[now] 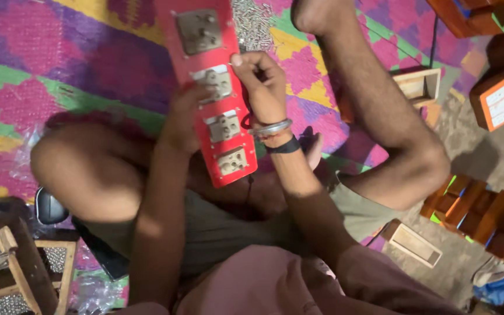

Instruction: The person sits on a colorful mat and assembles a red electrical switchboard by inserting small metal screws into the screw terminals of multiple white socket modules. The person handles the switchboard and screws by hand, repeatedly picking up screws and tightening them into the modules.

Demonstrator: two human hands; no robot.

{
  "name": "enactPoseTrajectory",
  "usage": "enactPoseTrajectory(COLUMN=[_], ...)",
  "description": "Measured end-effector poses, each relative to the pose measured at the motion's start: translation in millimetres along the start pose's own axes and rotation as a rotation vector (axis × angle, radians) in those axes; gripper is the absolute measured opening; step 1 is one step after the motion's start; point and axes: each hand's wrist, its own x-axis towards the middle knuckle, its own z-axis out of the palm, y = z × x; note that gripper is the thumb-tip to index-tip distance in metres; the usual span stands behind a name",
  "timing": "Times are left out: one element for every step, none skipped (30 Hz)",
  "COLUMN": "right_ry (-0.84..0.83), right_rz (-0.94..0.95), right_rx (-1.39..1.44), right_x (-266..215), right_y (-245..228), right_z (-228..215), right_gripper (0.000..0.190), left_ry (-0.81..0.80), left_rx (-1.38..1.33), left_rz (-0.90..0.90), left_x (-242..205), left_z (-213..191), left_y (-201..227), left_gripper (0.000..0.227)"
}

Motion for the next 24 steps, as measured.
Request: enactPoseTrajectory(right_ry=[-0.011, -0.022, 0.044, 0.110, 0.169, 0.191, 0.198, 0.141, 0.085, 0.027, 0.015, 0.004, -0.013, -0.024, -0.043, -0.062, -0.050, -0.037, -0.019, 0.033, 0.074, 0.106, 0.001, -0.102], right_rz=[0.040, 0.081, 0.024, -0.031, -0.080, -0.294, -0.510, -0.588, -0.664, -0.740, -0.741, -0.742, -0.749, -0.755, -0.766, -0.778, -0.792, -0.806, -0.813, -0.613, -0.409, -0.204, -0.202, -0.198], right_rx=[0.040, 0.079, -0.034, -0.147, -0.262, -0.468, -0.669, -0.794, -0.919, -1.042, -1.073, -1.104, -1.130, -1.176, -1.212, -1.247, -1.295, -1.342, -1.398, -1.149, -0.898, -0.646, -0.564, -0.479], right_x=[6.4, 14.0, 22.5, 31.9, 39.9, 46.6, 55.0, 61.6, 64.9, 67.1, 69.8, 72.8, 77.7, 80.6, 83.8, 84.7, 83.9, 81.1, 74.4, 65.9, 55.5, 47.1, 34.7, 23.7], right_y=[1.6, 2.9, 2.1, -0.5, -2.1, -3.4, -3.4, -2.7, -0.7, 2.2, 3.6, 3.8, 3.0, 0.2, -0.8, -2.5, -6.5, -10.2, -15.1, -18.0, -18.8, -18.8, -16.3, -13.3], right_z=[-5.4, -11.6, -22.1, -35.6, -48.6, -61.5, -70.8, -78.8, -86.2, -91.7, -97.2, -101.4, -103.1, -104.8, -100.5, -95.6, -92.8, -89.8, -89.5, -87.6, -83.7, -77.8, -71.9, -64.9], right_gripper=[0.007, 0.008, 0.009, 0.009, 0.010, 0.008, 0.008, 0.012, 0.017, 0.022, 0.021, 0.019, 0.018, 0.014, 0.009, 0.006, 0.007, 0.009, 0.010, 0.005, 0.003, 0.008, 0.005, 0.003], left_ry=[0.046, 0.093, 0.140, 0.114, 0.095, 0.076, 0.070, 0.064, 0.059, 0.056, 0.050, 0.044, 0.014, -0.016, -0.041, -0.050, -0.065, -0.081, -0.056, -0.031, -0.003, -0.032, -0.052, -0.073], left_rx=[-0.018, -0.035, -0.056, -0.072, -0.093, -0.114, -0.115, -0.115, -0.115, -0.113, -0.113, -0.112, -0.146, -0.179, -0.209, -0.207, -0.205, -0.203, -0.194, -0.186, -0.179, -0.185, -0.196, -0.208], left_rz=[0.003, 0.006, 0.009, 0.000, -0.003, -0.005, 0.028, 0.061, 0.091, 0.063, 0.032, 0.001, -0.025, -0.050, -0.064, -0.054, -0.047, -0.041, -0.055, -0.070, -0.085, -0.085, -0.096, -0.107], left_x=[0.6, 0.2, 0.4, 0.9, -0.1, -0.7, -0.2, 2.1, 3.5, 4.7, 7.1, 8.7, 10.0, 9.9, 7.0, 3.8, 3.2, 3.3, 4.1, 6.3, 8.6, 11.5, 9.9, 8.1], left_z=[0.7, 1.1, 2.1, 2.6, 2.5, 2.3, 2.3, 2.7, 1.8, 0.6, 1.2, 2.1, 3.5, 4.9, 4.0, 3.4, 4.4, 5.1, 6.7, 8.1, 8.4, 8.0, 6.4, 4.9], left_y=[4.1, 9.4, 13.0, 16.8, 18.9, 20.1, 21.0, 20.8, 20.6, 20.2, 17.9, 15.1, 12.8, 10.7, 12.3, 13.8, 14.4, 15.6, 14.5, 13.9, 13.9, 14.5, 12.2, 9.7], left_gripper=[0.035, 0.035, 0.035, 0.035, 0.034, 0.034, 0.033, 0.032, 0.032, 0.032, 0.031, 0.031, 0.033, 0.034, 0.035, 0.035, 0.035, 0.034, 0.035, 0.035, 0.036, 0.035, 0.035, 0.034])
